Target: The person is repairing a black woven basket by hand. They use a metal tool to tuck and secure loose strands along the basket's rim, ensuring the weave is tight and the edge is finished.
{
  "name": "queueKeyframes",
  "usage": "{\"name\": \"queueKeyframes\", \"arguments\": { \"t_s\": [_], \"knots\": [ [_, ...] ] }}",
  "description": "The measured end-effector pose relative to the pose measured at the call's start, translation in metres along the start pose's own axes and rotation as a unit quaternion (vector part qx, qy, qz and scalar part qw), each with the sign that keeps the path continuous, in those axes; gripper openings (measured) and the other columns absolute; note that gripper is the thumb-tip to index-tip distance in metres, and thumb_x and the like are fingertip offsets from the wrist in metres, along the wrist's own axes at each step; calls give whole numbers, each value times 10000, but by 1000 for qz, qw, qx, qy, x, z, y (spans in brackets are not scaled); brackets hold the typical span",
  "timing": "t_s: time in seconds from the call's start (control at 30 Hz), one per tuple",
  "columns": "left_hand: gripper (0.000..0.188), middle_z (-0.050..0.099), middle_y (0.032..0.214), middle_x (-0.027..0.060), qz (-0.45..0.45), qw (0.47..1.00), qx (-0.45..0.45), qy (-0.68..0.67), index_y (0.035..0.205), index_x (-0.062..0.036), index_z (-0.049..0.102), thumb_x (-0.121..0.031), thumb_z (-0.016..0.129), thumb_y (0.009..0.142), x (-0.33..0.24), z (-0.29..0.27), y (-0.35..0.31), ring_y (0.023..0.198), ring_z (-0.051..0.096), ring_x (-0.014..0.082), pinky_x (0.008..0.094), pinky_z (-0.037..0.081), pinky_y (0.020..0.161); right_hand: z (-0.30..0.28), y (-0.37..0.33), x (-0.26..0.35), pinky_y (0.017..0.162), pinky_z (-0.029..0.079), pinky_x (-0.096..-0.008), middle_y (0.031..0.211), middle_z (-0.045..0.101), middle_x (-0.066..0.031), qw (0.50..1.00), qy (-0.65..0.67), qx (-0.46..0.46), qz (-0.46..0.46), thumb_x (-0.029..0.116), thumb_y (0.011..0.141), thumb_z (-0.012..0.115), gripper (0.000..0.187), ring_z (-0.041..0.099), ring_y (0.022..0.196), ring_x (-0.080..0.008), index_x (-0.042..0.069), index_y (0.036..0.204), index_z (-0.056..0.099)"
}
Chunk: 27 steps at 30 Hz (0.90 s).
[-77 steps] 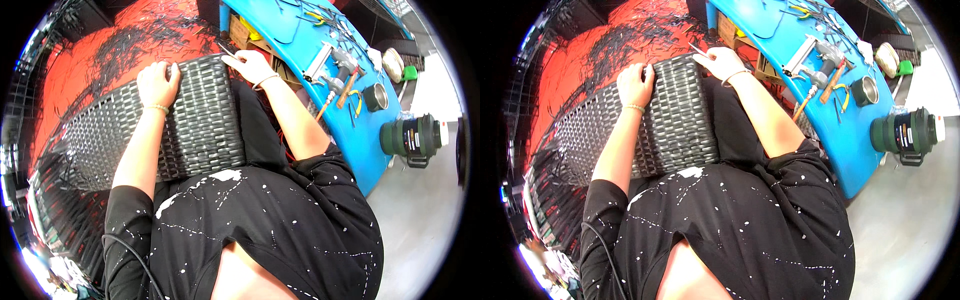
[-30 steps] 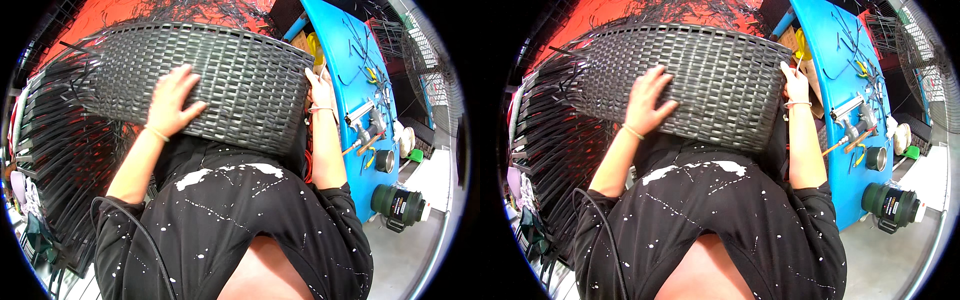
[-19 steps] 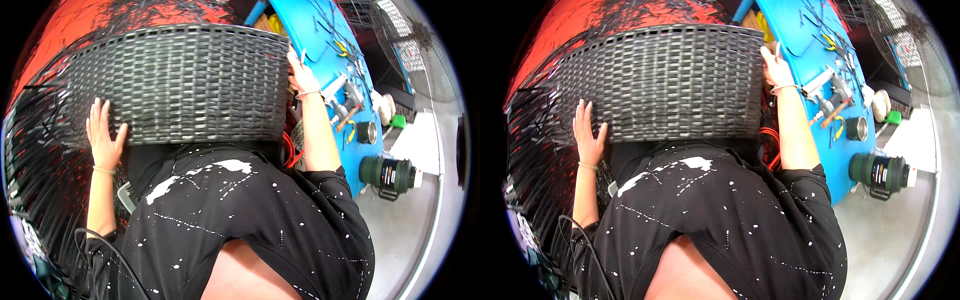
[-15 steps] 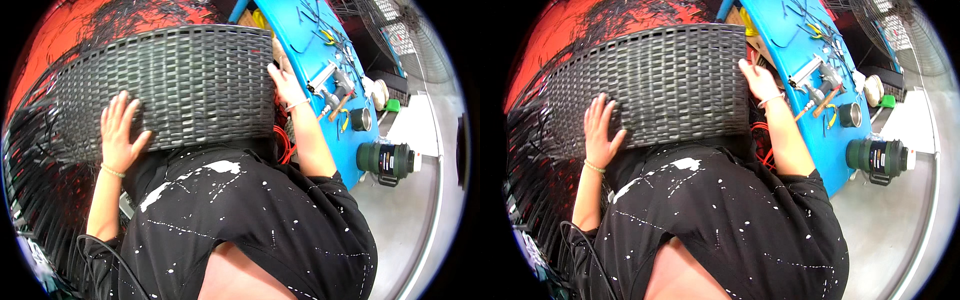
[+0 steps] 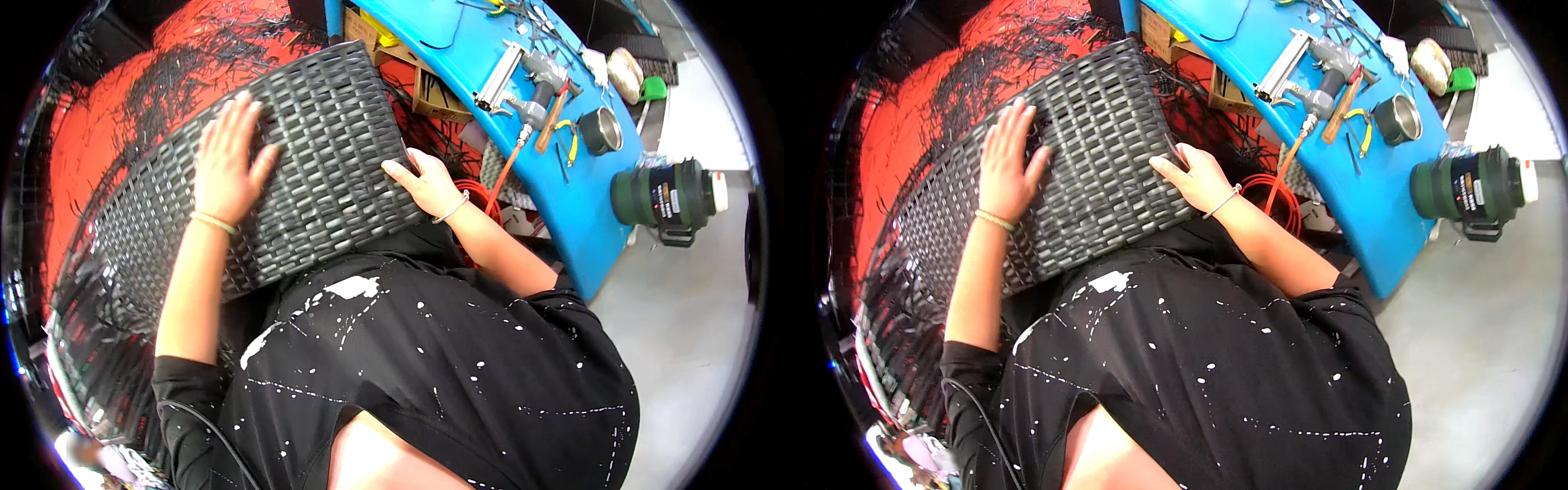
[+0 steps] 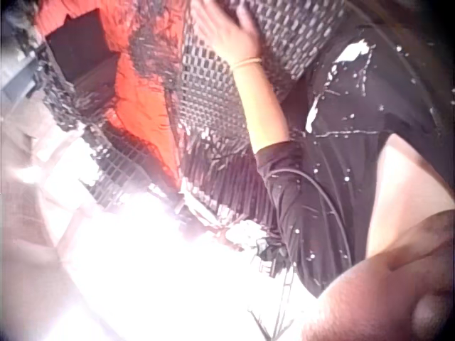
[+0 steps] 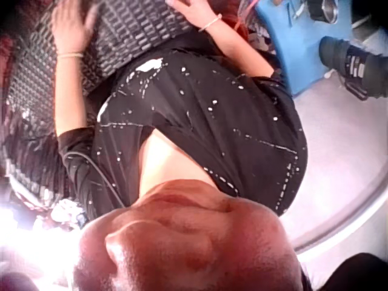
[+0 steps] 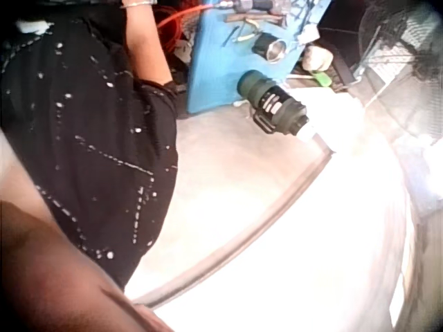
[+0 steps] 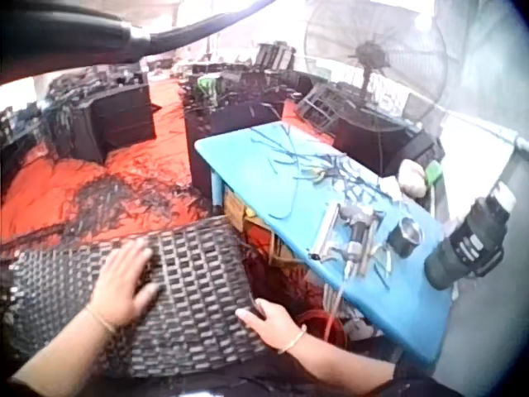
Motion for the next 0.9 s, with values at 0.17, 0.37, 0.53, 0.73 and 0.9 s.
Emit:
{"name": "queueKeyframes", "arguments": {
  "t_s": [0.17, 0.37, 0.53, 0.73, 0.9],
  "knots": [
    [646, 360, 1571, 109, 113, 990, 43, -70, 1481, -78, 404, -352, 612, 934, -94, 10, 47, 1458, 324, 277, 416, 244, 1189, 3, -7, 3, 675, 475, -405, 766, 617, -187, 999, -2, -39, -18, 441, 892, 706, 481, 594, 683, -317, -22, 862, 581],
    [671, 355, 1576, 93, 177, 980, 85, -21, 1500, -83, 373, -407, 566, 945, -94, 48, 86, 1461, 312, 280, 425, 212, 1196, -3, -12, 13, 701, 480, -337, 781, 630, -120, 997, -64, 3, 35, 393, 901, 712, 424, 583, 718, -164, -18, 940, 617],
    [675, 362, 1565, 139, 186, 976, 83, -76, 1484, -54, 396, -396, 582, 932, -95, 44, 89, 1458, 311, 323, 451, 224, 1186, -6, -13, 25, 627, 454, -430, 723, 611, -161, 996, -55, -54, -38, 425, 859, 735, 443, 605, 688, -355, 17, 848, 564],
    [721, 355, 1568, 153, 210, 972, 98, -30, 1483, -45, 397, -445, 584, 913, -105, 52, 94, 1443, 333, 339, 474, 207, 1183, -11, -14, 25, 608, 459, -435, 696, 599, -146, 994, -31, -84, -65, 421, 854, 738, 437, 605, 665, -356, 24, 834, 557],
    [635, 368, 1550, 199, 231, 968, 49, -79, 1478, -18, 401, -345, 532, 949, -124, 31, 100, 1440, 327, 383, 484, 206, 1185, -15, -13, 24, 645, 506, -462, 721, 648, -152, 997, -14, -69, -45, 466, 869, 678, 452, 658, 711, -370, 40, 771, 563]
  ]
}}
Point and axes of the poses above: each hand's wrist, its own y-axis towards the middle knuckle, its own z-axis out of the palm, x = y × z, the point moved 10 cm from there along y, towards the middle knuckle
